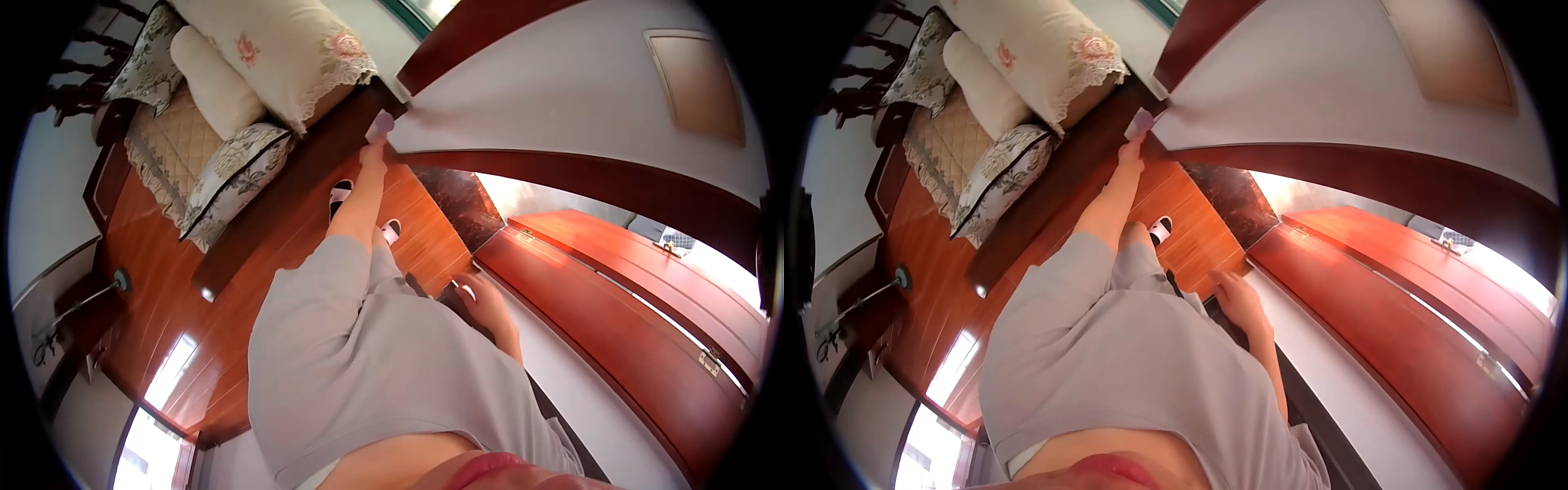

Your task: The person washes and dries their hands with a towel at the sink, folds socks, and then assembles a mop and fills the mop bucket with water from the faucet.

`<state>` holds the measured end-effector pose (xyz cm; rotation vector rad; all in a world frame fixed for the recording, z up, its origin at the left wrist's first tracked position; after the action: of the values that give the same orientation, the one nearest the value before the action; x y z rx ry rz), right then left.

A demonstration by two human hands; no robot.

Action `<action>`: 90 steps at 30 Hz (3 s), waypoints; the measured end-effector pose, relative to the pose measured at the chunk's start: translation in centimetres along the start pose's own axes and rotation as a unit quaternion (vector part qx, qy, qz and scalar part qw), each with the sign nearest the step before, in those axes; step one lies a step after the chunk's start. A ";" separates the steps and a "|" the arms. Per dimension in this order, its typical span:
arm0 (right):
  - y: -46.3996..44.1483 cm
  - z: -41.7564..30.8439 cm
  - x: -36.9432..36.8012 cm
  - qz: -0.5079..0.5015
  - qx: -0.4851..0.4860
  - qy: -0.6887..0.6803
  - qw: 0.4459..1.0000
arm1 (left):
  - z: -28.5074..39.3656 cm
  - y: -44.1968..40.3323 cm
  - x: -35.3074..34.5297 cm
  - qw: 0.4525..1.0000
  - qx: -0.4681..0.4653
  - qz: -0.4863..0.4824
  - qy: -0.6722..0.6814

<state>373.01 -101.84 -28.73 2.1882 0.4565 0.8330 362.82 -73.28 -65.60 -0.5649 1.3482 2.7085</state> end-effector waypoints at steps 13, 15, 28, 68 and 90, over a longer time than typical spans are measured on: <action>3.0 0.6 2.4 0.151 -0.011 -0.039 0.988 | 2.6 21.6 -11.3 0.946 -0.020 -0.323 0.030; 2.8 -0.1 4.7 0.261 0.053 -0.143 0.953 | 5.3 26.8 -12.0 0.921 -0.058 -0.383 -0.030; 10.1 -6.0 11.7 0.472 0.261 -0.186 0.821 | 14.1 44.0 -17.9 0.740 0.133 -0.624 -0.212; 8.7 -1.4 9.7 0.361 0.376 -0.604 0.603 | 13.8 41.6 -17.4 0.838 -0.030 -0.524 -0.145; 8.7 -6.8 7.7 0.342 0.330 -0.674 0.566 | 14.2 47.9 -19.4 0.619 -0.331 -0.554 -0.447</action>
<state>374.48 -99.98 -15.51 2.8942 -1.0887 -1.0570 366.36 -89.60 -14.67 0.0611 -0.3113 1.7176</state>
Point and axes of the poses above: each hand's wrist, its own y-axis away from the middle knuckle, its own x-axis out of the back of the hand, z = x × y, the point moved 5 cm from there along -y, towards the middle knuckle, and after that the axes turned 15 degrees about -z, right-handed, at the moved point
